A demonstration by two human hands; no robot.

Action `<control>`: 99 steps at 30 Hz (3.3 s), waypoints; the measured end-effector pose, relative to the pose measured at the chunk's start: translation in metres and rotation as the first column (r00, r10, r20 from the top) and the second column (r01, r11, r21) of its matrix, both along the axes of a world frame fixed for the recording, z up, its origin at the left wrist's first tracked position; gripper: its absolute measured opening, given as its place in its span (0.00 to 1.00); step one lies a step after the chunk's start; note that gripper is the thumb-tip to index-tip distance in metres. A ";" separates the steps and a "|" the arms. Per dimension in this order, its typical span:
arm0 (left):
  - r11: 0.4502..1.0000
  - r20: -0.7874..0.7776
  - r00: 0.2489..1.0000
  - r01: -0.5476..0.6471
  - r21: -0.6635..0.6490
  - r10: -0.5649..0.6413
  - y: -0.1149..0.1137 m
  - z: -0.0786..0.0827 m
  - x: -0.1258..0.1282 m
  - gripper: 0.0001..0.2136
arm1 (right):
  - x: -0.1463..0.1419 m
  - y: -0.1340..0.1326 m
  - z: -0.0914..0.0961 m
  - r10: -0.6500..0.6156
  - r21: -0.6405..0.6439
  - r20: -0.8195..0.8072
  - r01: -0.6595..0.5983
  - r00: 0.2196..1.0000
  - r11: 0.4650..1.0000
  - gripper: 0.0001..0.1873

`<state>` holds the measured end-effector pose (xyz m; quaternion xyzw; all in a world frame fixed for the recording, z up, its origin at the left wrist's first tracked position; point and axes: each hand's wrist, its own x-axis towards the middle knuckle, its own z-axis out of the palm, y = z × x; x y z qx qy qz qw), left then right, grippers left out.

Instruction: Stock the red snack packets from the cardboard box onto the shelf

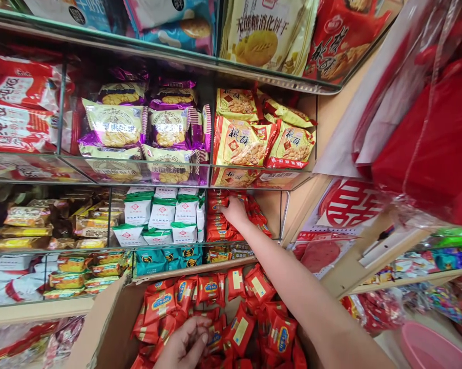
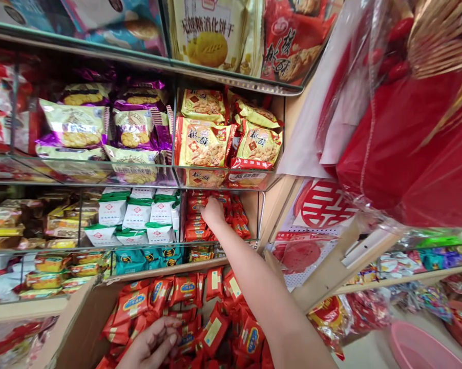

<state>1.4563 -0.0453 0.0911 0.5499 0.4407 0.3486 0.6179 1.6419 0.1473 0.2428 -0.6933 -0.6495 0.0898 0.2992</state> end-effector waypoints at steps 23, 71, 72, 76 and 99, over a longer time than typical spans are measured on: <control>0.999 -0.017 0.999 0.038 0.010 -0.038 -0.003 0.008 0.001 0.12 | -0.001 0.000 -0.010 0.011 -0.026 -0.018 -0.012 1.000 1.000 0.22; 0.996 -0.030 0.999 0.026 0.086 -0.023 0.000 0.003 0.000 0.09 | 0.003 -0.184 -0.108 0.788 -0.549 0.278 -0.582 0.550 0.600 0.12; 0.996 -0.019 1.000 0.014 0.089 -0.012 -0.001 0.007 0.000 0.09 | 0.006 -0.183 -0.106 0.776 -0.502 0.249 -0.608 0.579 0.615 0.11; 0.989 0.012 1.000 -0.021 0.143 0.019 -0.005 0.024 0.000 0.18 | 0.014 -0.179 -0.094 0.581 -0.289 -0.050 -0.568 0.812 0.770 0.14; 0.990 0.080 0.987 -0.140 0.021 0.138 -0.004 0.036 0.000 0.12 | -0.004 -0.189 -0.099 0.461 -0.101 -0.627 -0.653 0.628 0.750 0.12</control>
